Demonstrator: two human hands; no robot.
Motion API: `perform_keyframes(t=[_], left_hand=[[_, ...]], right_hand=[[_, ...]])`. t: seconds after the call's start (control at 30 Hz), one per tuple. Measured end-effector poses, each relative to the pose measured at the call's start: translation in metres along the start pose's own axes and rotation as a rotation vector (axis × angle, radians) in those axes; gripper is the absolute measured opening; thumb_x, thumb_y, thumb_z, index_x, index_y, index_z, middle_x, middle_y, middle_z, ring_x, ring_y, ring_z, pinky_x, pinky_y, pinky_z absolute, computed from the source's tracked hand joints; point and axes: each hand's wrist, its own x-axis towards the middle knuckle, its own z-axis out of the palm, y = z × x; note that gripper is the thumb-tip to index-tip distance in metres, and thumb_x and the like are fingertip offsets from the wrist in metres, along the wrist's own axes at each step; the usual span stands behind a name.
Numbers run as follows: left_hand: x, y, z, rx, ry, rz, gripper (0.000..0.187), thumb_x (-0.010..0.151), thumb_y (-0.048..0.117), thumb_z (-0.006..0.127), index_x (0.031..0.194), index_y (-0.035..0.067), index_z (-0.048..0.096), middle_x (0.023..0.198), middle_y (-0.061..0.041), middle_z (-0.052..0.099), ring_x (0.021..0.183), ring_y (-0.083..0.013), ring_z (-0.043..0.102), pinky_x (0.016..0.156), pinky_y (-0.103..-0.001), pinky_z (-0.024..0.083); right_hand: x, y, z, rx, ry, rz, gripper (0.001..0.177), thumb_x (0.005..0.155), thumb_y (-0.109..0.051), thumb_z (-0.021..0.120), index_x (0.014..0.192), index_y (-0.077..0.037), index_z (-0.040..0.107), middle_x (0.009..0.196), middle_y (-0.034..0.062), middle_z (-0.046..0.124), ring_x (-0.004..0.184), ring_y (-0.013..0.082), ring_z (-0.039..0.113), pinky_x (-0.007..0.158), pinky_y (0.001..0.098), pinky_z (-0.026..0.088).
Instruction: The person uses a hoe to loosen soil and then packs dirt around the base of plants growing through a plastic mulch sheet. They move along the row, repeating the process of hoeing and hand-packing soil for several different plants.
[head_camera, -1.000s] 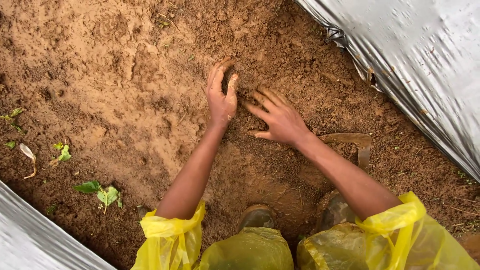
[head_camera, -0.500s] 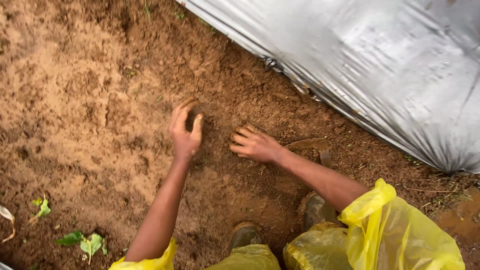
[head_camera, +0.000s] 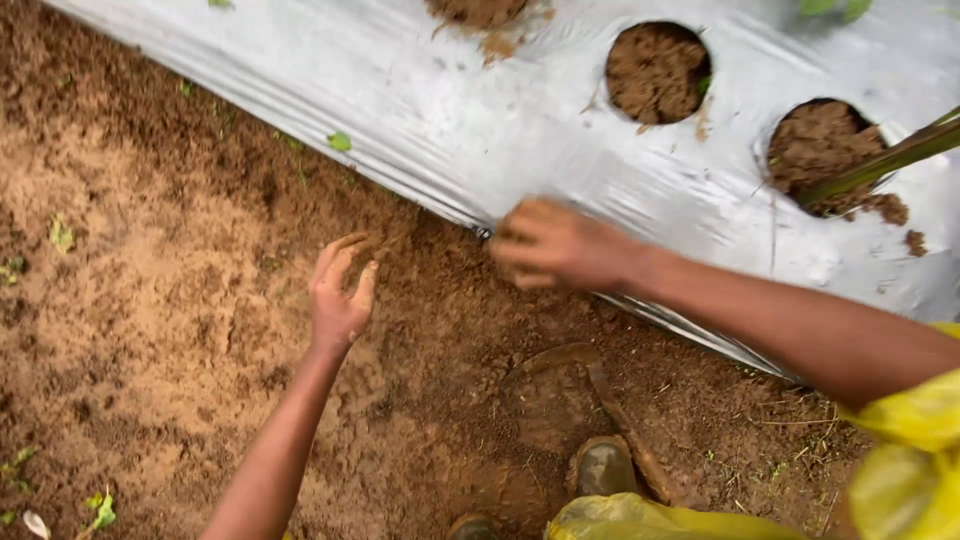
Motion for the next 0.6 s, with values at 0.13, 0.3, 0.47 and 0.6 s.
perform_keyframes(t=[0.13, 0.3, 0.47, 0.6], left_hand=[[0.034, 0.02, -0.001, 0.024, -0.084, 0.067, 0.024, 0.094, 0.002, 0.069, 0.119, 0.005, 0.072, 0.123, -0.015, 0.067, 0.118, -0.0391, 0.063, 0.102, -0.056, 0.05], [0.073, 0.028, 0.015, 0.116, -0.225, 0.226, 0.028, 0.092, 0.005, 0.063, 0.12, 0.003, 0.068, 0.126, -0.014, 0.065, 0.119, -0.0279, 0.059, 0.109, -0.048, 0.048], [0.106, 0.052, 0.06, 0.126, -0.27, 0.097, 0.025, 0.094, 0.009, 0.059, 0.117, 0.004, 0.066, 0.119, -0.01, 0.067, 0.112, -0.0243, 0.061, 0.104, -0.042, 0.054], [0.114, 0.033, 0.104, -0.024, -0.086, -0.098, 0.018, 0.097, 0.003, 0.059, 0.113, 0.008, 0.068, 0.109, -0.008, 0.071, 0.1, -0.0198, 0.067, 0.094, -0.035, 0.06]], right_hand=[[0.008, 0.058, -0.096, -0.05, 0.408, -0.035, 0.044, 0.101, -0.041, 0.062, 0.115, -0.001, 0.075, 0.103, 0.0246, 0.066, 0.087, 0.0387, 0.064, 0.08, 0.0472, 0.055], [-0.014, 0.075, -0.167, -0.382, 0.845, 0.163, 0.017, 0.102, -0.005, 0.056, 0.109, 0.01, 0.06, 0.105, 0.0273, 0.055, 0.098, 0.0399, 0.054, 0.081, 0.0538, 0.045], [-0.076, 0.106, -0.085, -0.12, 0.39, 0.813, 0.035, 0.101, -0.014, 0.043, 0.136, -0.012, 0.043, 0.14, 0.0215, 0.039, 0.13, 0.0415, 0.037, 0.111, 0.0511, 0.019], [-0.116, 0.098, -0.109, -0.177, 0.265, 0.951, 0.035, 0.106, -0.006, 0.055, 0.14, -0.002, 0.061, 0.141, 0.0255, 0.061, 0.133, 0.0411, 0.053, 0.117, 0.0626, 0.022]])
